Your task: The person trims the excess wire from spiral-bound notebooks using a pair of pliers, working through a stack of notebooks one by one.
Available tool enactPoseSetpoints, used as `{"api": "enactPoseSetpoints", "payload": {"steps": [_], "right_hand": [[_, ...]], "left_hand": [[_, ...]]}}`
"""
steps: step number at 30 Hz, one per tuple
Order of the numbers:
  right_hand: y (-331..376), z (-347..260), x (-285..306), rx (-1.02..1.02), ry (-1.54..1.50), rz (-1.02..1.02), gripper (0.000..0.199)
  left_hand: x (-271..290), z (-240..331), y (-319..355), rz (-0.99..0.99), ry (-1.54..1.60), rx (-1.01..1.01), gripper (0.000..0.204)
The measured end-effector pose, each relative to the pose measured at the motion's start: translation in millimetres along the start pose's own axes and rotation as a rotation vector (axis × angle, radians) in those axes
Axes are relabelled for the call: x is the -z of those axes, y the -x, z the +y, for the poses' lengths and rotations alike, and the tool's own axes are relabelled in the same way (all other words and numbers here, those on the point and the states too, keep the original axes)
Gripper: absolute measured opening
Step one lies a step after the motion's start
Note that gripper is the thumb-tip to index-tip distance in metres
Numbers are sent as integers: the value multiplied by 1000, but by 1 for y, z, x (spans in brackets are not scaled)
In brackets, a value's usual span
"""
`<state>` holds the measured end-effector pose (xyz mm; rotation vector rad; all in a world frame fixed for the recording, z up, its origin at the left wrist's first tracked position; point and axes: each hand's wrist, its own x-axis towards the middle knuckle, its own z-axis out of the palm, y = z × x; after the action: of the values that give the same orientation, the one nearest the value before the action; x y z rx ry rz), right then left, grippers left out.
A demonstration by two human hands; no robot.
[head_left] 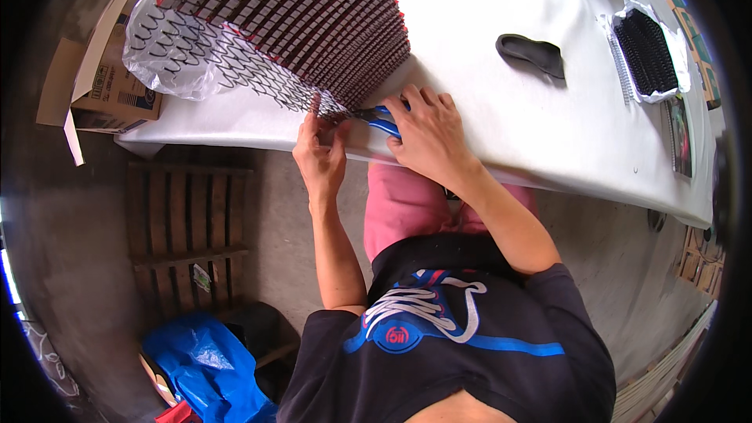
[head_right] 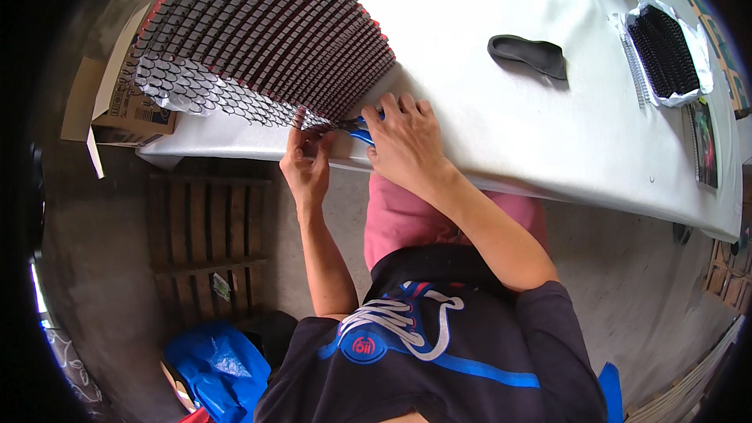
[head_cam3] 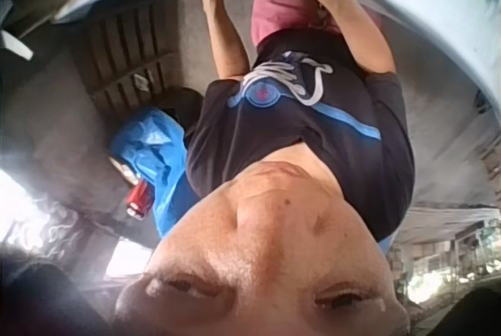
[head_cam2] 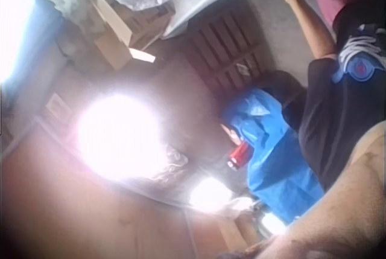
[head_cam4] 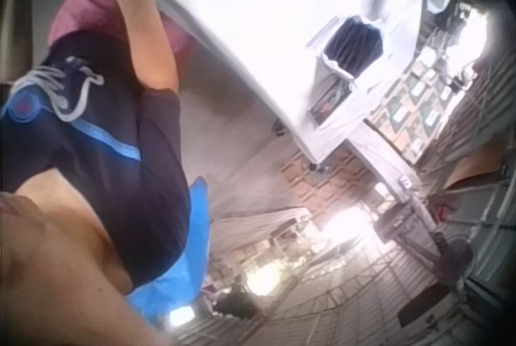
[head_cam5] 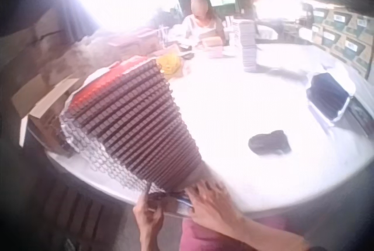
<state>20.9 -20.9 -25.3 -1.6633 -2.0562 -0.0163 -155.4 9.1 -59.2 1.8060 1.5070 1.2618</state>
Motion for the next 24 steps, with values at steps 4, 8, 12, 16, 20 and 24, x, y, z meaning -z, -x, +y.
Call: {"api": "enactPoseSetpoints", "payload": {"steps": [4,8,12,16,20,24], "right_hand": [[-3,1,-3,22,-32,6,37],[-4,5,-8,57,-44,-8,30],[-11,8,-11,18,-8,-144,32],[-12,13,-11,4,17,-220,33],[-3,20,1,7,-2,-126,36],[1,17,-2,-1,8,50,36]], "left_hand": [[-1,-2,-1,5,57,32,54],[-3,3,-1,5,27,49,48],[-7,-4,0,63,-3,16,29],[-7,-4,-1,80,-47,49,20],[3,6,1,14,-131,92,18],[8,16,-2,-39,-110,112,20]]}}
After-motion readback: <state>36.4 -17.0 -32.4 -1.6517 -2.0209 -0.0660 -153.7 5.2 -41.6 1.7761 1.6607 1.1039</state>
